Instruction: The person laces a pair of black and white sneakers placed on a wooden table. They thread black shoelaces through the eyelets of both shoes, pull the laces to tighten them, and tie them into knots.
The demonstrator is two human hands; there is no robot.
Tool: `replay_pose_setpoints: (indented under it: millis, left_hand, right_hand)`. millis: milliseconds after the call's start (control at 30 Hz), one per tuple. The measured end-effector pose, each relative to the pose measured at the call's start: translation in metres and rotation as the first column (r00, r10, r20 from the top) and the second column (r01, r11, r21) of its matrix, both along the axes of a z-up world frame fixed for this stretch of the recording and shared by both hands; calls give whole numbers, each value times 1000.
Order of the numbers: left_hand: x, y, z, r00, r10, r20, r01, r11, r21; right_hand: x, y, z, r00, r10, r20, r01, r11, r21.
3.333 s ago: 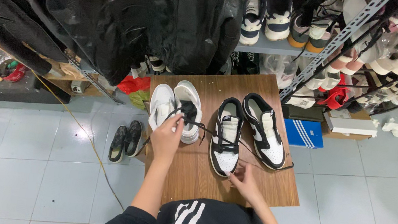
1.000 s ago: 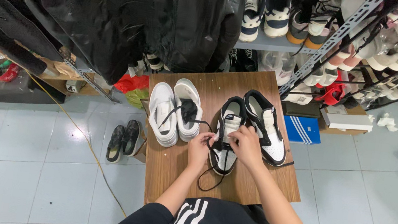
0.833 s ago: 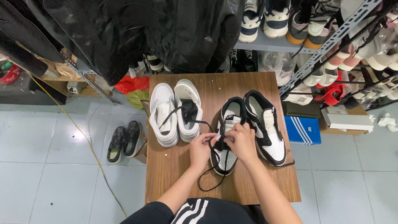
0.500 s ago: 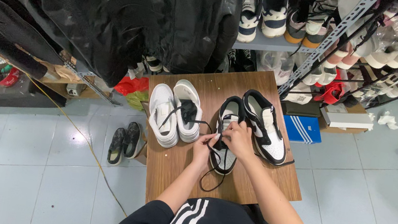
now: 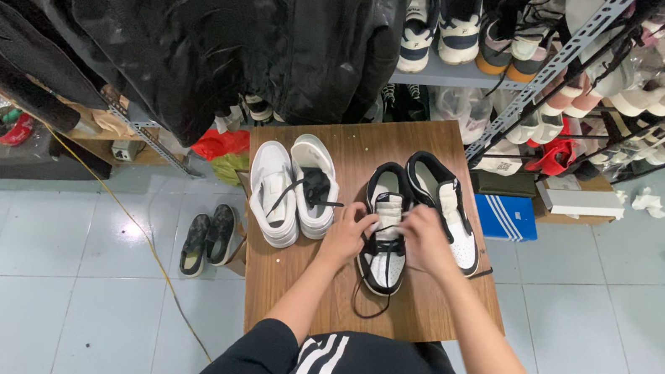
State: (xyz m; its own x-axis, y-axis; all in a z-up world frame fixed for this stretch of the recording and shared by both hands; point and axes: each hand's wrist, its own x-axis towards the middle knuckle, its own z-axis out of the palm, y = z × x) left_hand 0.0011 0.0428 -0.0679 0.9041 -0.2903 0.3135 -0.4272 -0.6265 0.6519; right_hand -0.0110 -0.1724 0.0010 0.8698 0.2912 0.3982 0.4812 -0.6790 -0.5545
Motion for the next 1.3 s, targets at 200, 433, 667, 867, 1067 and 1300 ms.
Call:
replay_pose_setpoints:
  millis: [200,433,667,867,1067,1300]
  left_hand:
    - [-3,3,-5,1000,-25,5,25,999,-22]
    - [-6,12,6,993,-101,59,104,993,-55]
    - [-6,17,35,976,-219,17,219,976,-11]
    - [16,-4,45,975,-19,-223,1,997,-82]
    - [71,-29,46,976,-74,204,34,980,197]
    - [99,-42,44,939,-269,-216,300,946,124]
  right_hand:
    - [-9,-124,30,945,-325,44,284,878,385]
    - [-43,-270,26,912,-253,-324,314,-80,946]
    - [-79,-324,36,851,-521,63,-129,-91,987]
    - [-78,-204,54,740,-652,-167,510,381,771]
    - [-66,-60,46,953,-219,-209,279,905,322]
    - [-64,19,18,947,-249,-204,221,964,-150]
